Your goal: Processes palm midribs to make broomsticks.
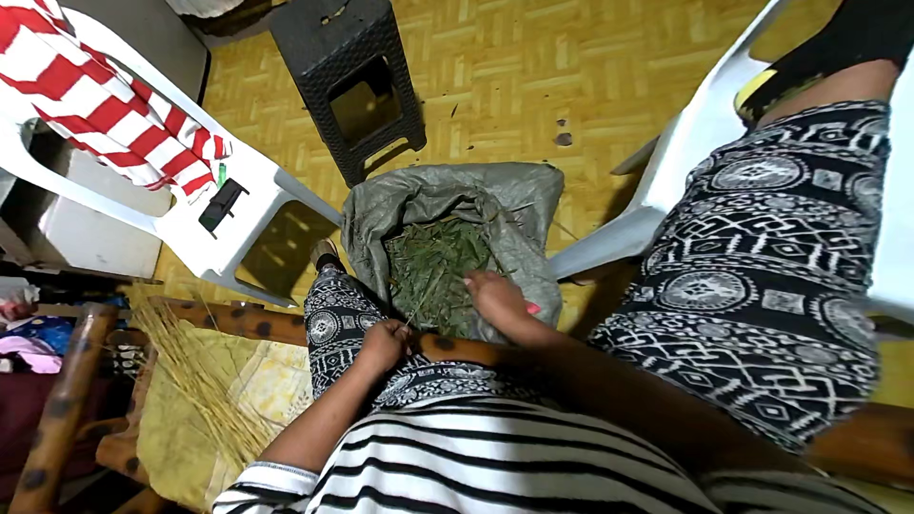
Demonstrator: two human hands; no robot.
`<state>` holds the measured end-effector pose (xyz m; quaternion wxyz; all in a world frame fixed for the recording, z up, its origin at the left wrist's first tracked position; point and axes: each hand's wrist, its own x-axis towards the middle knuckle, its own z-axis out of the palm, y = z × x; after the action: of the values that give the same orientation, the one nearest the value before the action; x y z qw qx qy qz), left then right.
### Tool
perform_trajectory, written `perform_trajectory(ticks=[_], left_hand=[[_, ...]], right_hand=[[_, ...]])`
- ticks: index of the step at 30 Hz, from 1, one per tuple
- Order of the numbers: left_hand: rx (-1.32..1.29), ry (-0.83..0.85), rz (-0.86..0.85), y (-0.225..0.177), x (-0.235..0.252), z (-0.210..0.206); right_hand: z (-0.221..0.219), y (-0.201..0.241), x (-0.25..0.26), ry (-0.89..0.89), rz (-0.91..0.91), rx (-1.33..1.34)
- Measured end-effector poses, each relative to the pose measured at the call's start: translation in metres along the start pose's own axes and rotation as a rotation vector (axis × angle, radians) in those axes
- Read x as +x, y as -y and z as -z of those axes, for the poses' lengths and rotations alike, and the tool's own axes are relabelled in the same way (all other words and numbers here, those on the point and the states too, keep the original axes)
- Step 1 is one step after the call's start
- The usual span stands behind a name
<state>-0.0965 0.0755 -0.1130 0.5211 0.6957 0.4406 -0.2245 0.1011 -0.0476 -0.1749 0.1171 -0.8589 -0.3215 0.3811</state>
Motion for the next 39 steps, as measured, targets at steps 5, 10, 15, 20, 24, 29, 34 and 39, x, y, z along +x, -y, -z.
perform_trajectory(ticks=[5,10,15,20,24,29,34,39], left_hand=[[0.269,-0.026,-0.04,-0.007,-0.001,0.003],[0.629,-0.013,-0.13,-0.028,-0.004,0.005],[0.705,-0.601,-0.738,-0.022,-0.008,0.001],[0.535,-0.719,-0.904,-0.027,-0.009,-0.007],[0.375,-0.314,-0.517,-0.042,-0.01,-0.008],[0.35,-0.25,-0.473,-0.055,-0.011,-0.013],[0.3,-0.195,-0.439,-0.062,-0.013,-0.008],[0.238,-0.193,-0.458,-0.063,-0.009,-0.005]], right_hand=[[0.0,0.008,-0.006,-0.022,0.203,0.078],[-0.008,0.025,-0.022,0.148,0.446,-0.127],[0.008,0.028,-0.023,0.142,0.272,0.017],[0.027,0.03,-0.022,0.073,0.101,0.556],[0.034,0.045,-0.032,0.08,-0.021,1.186],[0.042,0.059,-0.046,0.204,-0.064,1.438],[0.046,0.063,-0.048,0.12,-0.065,1.409],[0.047,0.067,-0.051,0.086,0.003,1.345]])
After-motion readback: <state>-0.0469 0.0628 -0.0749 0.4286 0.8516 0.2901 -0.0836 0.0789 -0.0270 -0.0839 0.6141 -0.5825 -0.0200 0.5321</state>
